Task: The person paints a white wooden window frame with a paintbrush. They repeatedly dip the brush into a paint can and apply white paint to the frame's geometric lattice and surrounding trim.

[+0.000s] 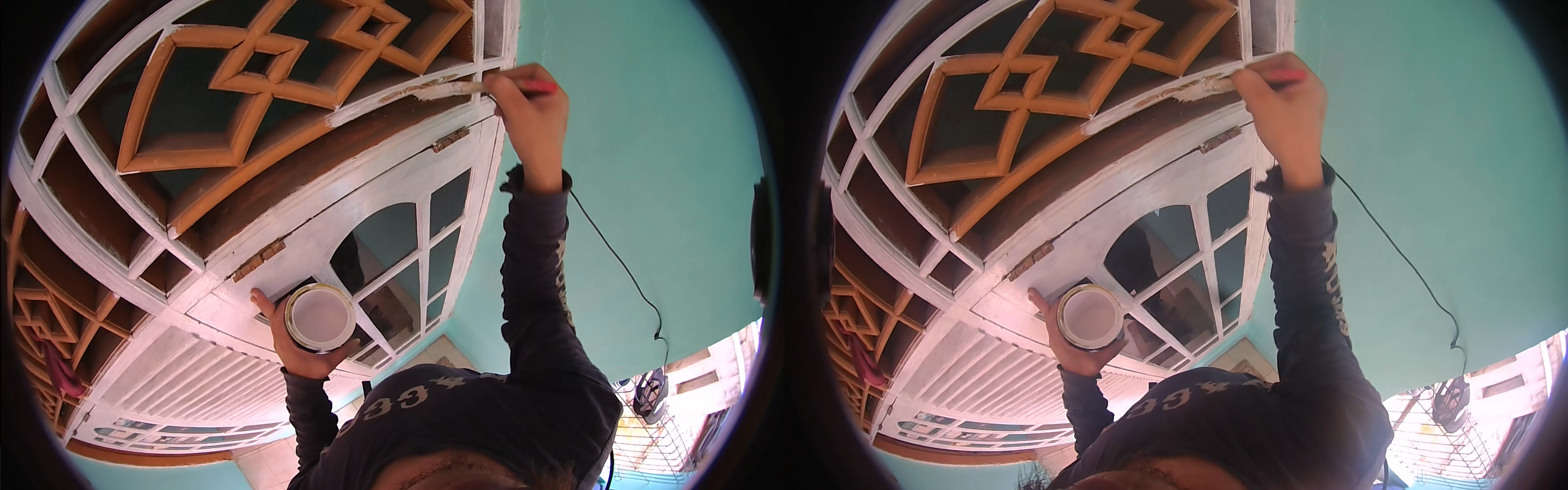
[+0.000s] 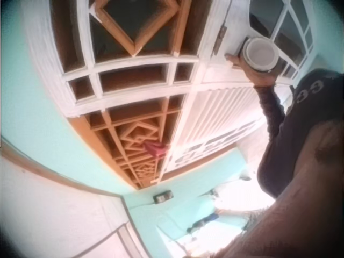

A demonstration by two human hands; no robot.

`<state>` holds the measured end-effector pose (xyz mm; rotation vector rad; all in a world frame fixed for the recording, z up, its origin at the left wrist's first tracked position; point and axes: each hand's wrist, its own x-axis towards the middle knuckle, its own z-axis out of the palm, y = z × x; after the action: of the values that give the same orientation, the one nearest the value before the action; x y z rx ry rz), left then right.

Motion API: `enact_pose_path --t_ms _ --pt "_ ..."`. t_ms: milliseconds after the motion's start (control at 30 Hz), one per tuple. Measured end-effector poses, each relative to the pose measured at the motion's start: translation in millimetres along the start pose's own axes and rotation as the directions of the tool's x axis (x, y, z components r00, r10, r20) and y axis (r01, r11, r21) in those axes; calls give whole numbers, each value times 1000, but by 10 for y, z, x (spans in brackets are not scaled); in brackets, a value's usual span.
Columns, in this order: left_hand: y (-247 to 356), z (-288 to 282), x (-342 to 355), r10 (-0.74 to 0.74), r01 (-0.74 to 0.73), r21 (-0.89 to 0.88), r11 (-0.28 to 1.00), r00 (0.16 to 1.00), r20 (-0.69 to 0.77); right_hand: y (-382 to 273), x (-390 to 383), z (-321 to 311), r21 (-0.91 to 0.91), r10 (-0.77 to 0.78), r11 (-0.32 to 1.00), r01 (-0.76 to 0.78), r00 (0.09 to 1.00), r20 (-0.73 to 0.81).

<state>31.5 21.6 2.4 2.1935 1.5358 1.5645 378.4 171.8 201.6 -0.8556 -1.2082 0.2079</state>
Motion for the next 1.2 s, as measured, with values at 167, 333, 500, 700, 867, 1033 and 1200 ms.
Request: enact_pose_path --t_ms 167,333,500,700,867,1033,1200 --pt "84 -60 5 -25 25 28 999 1000 3 148 -550 -130 374 142 910 -179 982 123" --pt "39 -27 -51 57 -67 154 986 996 67 187 -1213 34 577 154 710 -403 889 431" --pt "139 71 -360 -19 30 107 994 995 -101 -162 -1598 111 395 -2 772 -498 619 785" --pt "79 72 -581 -17 38 79 996 966 -257 -204 -1764 530 297 -244 914 -276 211 947" --pt "75 -52 -710 -19 68 147 987 951 -310 -267 -1987 912 333 -327 920 -207 65 943" --pt "73 -94 -840 -33 108 200 974 937 -349 -370 -2278 1166 381 -387 919 -106 -53 920" --pt "63 -139 -939 -60 137 183 974 927 -370 -372 -2451 1186 357 -361 923 -145 -5 933"
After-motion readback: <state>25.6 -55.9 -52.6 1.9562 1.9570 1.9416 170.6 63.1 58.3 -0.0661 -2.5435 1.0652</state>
